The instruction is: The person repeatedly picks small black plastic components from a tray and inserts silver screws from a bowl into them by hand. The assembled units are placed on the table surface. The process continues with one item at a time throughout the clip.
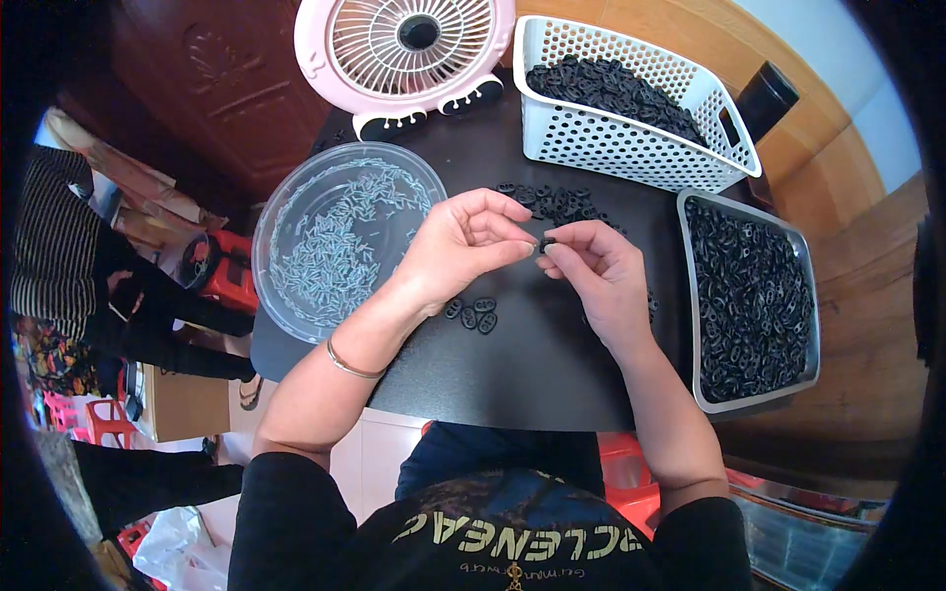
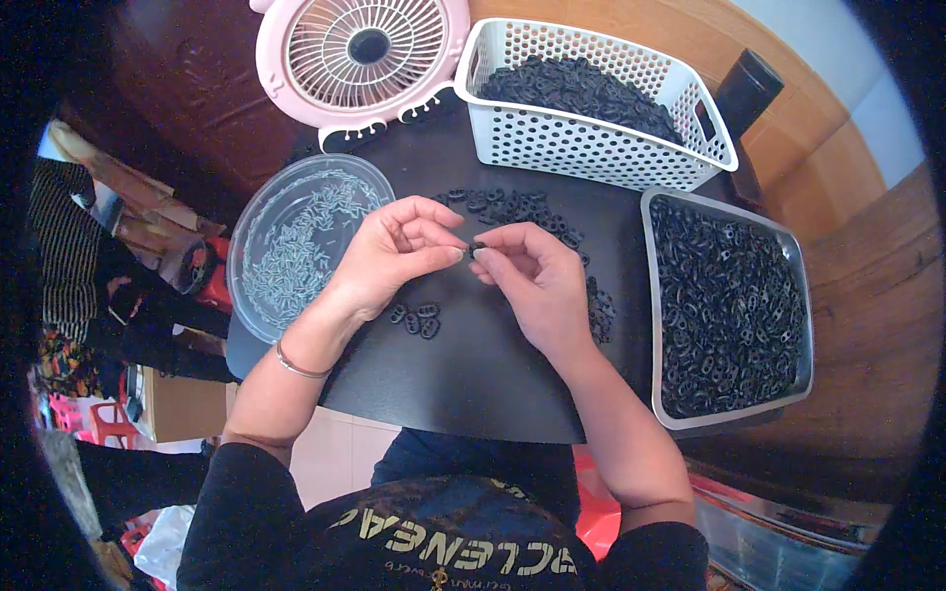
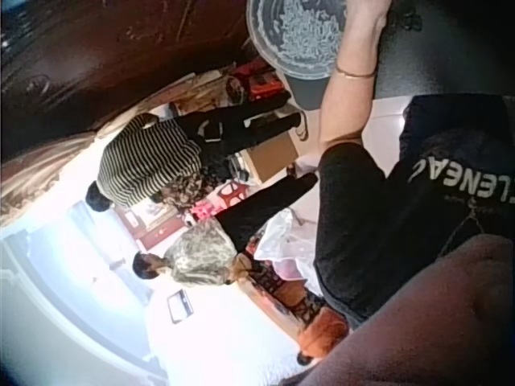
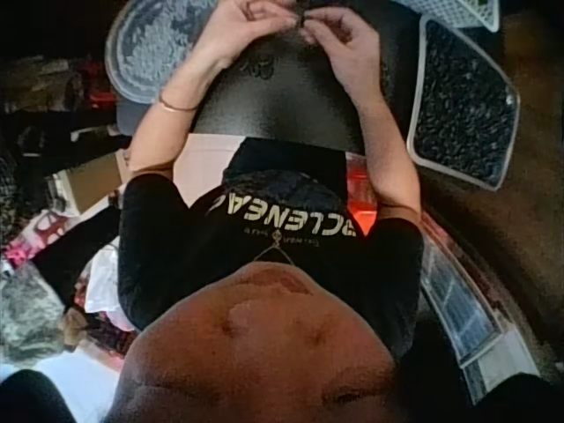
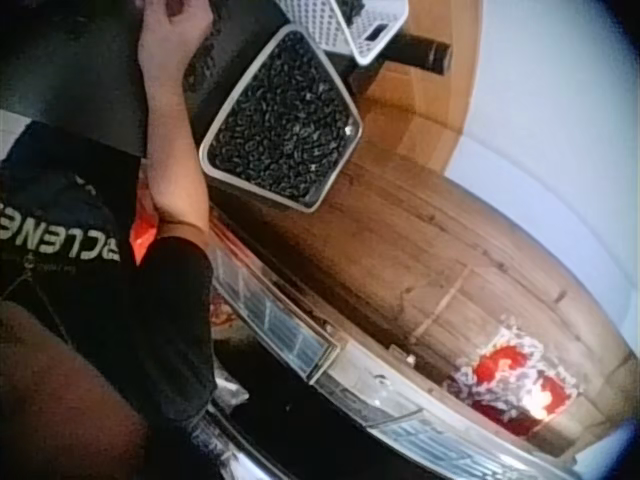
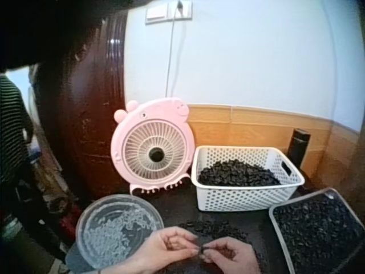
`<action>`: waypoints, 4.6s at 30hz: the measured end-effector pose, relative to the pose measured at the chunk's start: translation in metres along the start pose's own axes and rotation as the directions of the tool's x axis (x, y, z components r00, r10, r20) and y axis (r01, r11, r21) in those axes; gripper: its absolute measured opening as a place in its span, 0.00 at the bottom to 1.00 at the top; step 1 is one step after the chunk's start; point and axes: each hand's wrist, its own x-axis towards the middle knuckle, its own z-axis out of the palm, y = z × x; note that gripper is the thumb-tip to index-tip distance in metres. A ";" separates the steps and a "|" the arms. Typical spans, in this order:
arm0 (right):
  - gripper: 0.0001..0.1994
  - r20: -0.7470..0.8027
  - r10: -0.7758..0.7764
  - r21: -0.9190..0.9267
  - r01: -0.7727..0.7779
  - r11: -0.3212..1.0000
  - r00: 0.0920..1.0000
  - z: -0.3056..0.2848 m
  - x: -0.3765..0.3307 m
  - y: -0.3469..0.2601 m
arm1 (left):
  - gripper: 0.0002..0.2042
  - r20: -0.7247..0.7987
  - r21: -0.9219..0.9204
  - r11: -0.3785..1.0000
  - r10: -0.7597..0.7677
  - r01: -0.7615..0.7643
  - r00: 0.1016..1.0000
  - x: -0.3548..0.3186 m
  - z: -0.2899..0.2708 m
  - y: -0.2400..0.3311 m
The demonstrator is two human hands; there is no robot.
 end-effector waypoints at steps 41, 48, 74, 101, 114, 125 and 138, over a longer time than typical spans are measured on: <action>0.05 -0.044 0.012 0.095 -0.008 0.995 0.999 0.001 0.001 0.004 | 0.11 -0.044 0.132 0.985 0.115 -0.109 0.992 0.002 0.006 -0.002; 0.05 -0.042 0.010 0.076 -0.007 0.997 0.999 0.001 0.002 0.006 | 0.07 -0.015 0.354 0.935 -0.003 0.008 1.000 0.001 0.003 -0.003; 0.06 -0.142 -0.076 0.141 0.096 0.985 0.987 -0.010 0.006 -0.001 | 0.25 0.229 0.961 0.065 0.366 -0.270 0.902 0.008 -0.003 -0.012; 0.07 -0.042 0.025 0.022 -0.024 0.999 0.999 -0.014 0.007 0.007 | 0.09 0.081 0.795 0.574 0.222 -0.198 0.972 0.004 0.006 -0.002; 0.10 -0.090 -0.031 -0.050 0.027 0.998 0.995 -0.007 0.006 0.002 | 0.07 0.017 -0.103 0.995 -0.008 0.009 1.000 0.004 0.006 -0.007; 0.08 -0.035 -0.033 0.033 0.034 0.999 0.999 -0.009 0.004 0.008 | 0.09 0.041 -0.206 0.978 -0.027 0.035 0.999 0.004 0.007 -0.010; 0.08 -0.015 -0.005 0.064 0.006 0.998 1.000 -0.009 0.003 0.005 | 0.10 0.048 -0.089 0.996 0.005 -0.001 0.999 0.003 0.008 -0.006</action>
